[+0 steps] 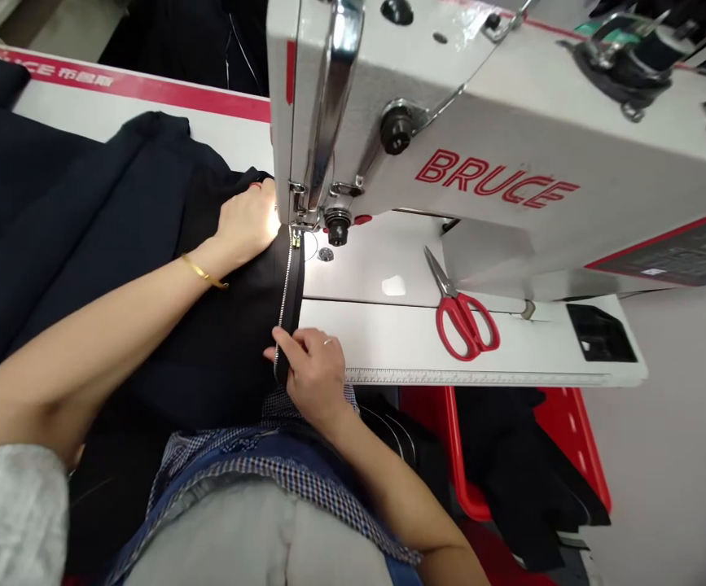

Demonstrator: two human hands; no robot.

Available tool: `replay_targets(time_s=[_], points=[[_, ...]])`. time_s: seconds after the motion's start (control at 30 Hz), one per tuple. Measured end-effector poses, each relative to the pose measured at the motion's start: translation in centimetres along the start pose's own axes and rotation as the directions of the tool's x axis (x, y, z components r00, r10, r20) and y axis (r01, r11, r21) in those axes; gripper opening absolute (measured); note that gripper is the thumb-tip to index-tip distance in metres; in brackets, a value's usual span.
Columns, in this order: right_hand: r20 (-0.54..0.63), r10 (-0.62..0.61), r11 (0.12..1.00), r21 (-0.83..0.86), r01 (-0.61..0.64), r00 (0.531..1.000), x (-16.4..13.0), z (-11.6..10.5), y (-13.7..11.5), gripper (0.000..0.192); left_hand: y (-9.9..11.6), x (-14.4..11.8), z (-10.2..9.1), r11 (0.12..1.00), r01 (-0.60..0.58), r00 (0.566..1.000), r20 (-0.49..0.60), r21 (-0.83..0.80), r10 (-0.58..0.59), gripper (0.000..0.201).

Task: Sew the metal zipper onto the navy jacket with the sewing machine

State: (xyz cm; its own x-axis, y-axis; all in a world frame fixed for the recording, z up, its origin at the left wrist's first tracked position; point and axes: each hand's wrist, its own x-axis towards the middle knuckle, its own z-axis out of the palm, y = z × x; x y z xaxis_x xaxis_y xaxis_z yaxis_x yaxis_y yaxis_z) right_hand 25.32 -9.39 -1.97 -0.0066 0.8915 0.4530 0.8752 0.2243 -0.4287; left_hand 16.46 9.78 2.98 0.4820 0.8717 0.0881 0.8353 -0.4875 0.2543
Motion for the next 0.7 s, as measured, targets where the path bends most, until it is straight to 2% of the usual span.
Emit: replay_targets(time_s=[0.07, 0.13, 0.2, 0.23, 0.3, 0.33, 0.37, 0.4, 0.43, 0.5, 0.53, 0.57, 0.6, 0.7], points=[[-0.013, -0.031, 0.996, 0.084, 0.032, 0.999, -1.1, -0.3, -0.8, 0.028, 0.8, -2.8, -0.5, 0.998, -0.004, 0.997, 0.079, -0.056, 0.009, 0.043], [-0.004, -0.119, 0.974, 0.196, 0.117, 0.993, -2.3, -0.3, -1.6, 0.031, 1.8, -6.7, -0.9, 0.966, 0.016, 0.963, 0.265, -0.259, 0.055, 0.042], [0.020, -0.215, 0.924, 0.329, 0.197, 0.976, -3.6, 0.1, -2.4, 0.029, 2.5, -10.6, -1.1, 0.855, 0.173, 0.894, 0.442, -0.490, 0.072, 0.055], [0.049, -0.228, 0.889, 0.418, 0.187, 0.972, -4.3, 0.5, -2.7, 0.027, 2.5, -12.2, -1.2, 0.766, 0.291, 0.861, 0.506, -0.574, 0.052, 0.059], [0.140, -0.179, 0.808, 0.585, 0.065, 0.974, -6.1, 1.4, -3.1, 0.024, 2.1, -14.3, -1.4, 0.566, 0.491, 0.811, 0.585, -0.662, -0.019, 0.063], [0.204, -0.113, 0.767, 0.640, -0.045, 0.973, -7.0, 1.9, -3.1, 0.022, 1.6, -14.9, -1.6, 0.488, 0.554, 0.793, 0.606, -0.674, -0.064, 0.063], [0.282, -0.005, 0.709, 0.678, -0.196, 0.959, -7.9, 2.4, -3.0, 0.021, 0.9, -15.1, -1.9, 0.452, 0.590, 0.780, 0.616, -0.669, -0.108, 0.063], [0.363, 0.120, 0.627, 0.694, -0.354, 0.924, -8.6, 2.9, -2.7, 0.021, 0.1, -15.0, -2.3, 0.471, 0.600, 0.777, 0.611, -0.647, -0.151, 0.063], [0.434, 0.236, 0.530, 0.692, -0.490, 0.869, -9.2, 3.4, -2.3, 0.022, -0.7, -14.9, -2.7, 0.538, 0.588, 0.782, 0.595, -0.604, -0.186, 0.061], [0.539, 0.390, 0.330, 0.675, -0.659, 0.747, -9.5, 4.2, -1.5, 0.031, -2.1, -14.4, -3.5, 0.761, 0.475, 0.822, 0.531, -0.443, -0.205, 0.054], [0.568, 0.410, 0.248, 0.683, -0.686, 0.714, -9.3, 4.6, -1.1, 0.037, -2.5, -14.1, -3.8, 0.868, 0.374, 0.854, 0.487, -0.328, -0.184, 0.049], [0.574, 0.398, 0.203, 0.706, -0.678, 0.716, -8.9, 4.9, -0.8, 0.043, -2.8, -13.9, -4.0, 0.944, 0.258, 0.885, 0.442, -0.206, -0.145, 0.044], [0.574, 0.370, 0.160, 0.735, -0.659, 0.730, -8.4, 5.1, -0.7, 0.047, -2.8, -13.8, -4.1, 0.985, 0.145, 0.908, 0.408, -0.097, -0.094, 0.040], [0.641, 0.261, -0.036, 0.753, -0.657, 0.721, -6.7, 5.3, -1.7, 0.052, -2.0, -13.7, -3.9, 0.995, -0.068, 0.944, 0.327, 0.073, 0.041, 0.038]])
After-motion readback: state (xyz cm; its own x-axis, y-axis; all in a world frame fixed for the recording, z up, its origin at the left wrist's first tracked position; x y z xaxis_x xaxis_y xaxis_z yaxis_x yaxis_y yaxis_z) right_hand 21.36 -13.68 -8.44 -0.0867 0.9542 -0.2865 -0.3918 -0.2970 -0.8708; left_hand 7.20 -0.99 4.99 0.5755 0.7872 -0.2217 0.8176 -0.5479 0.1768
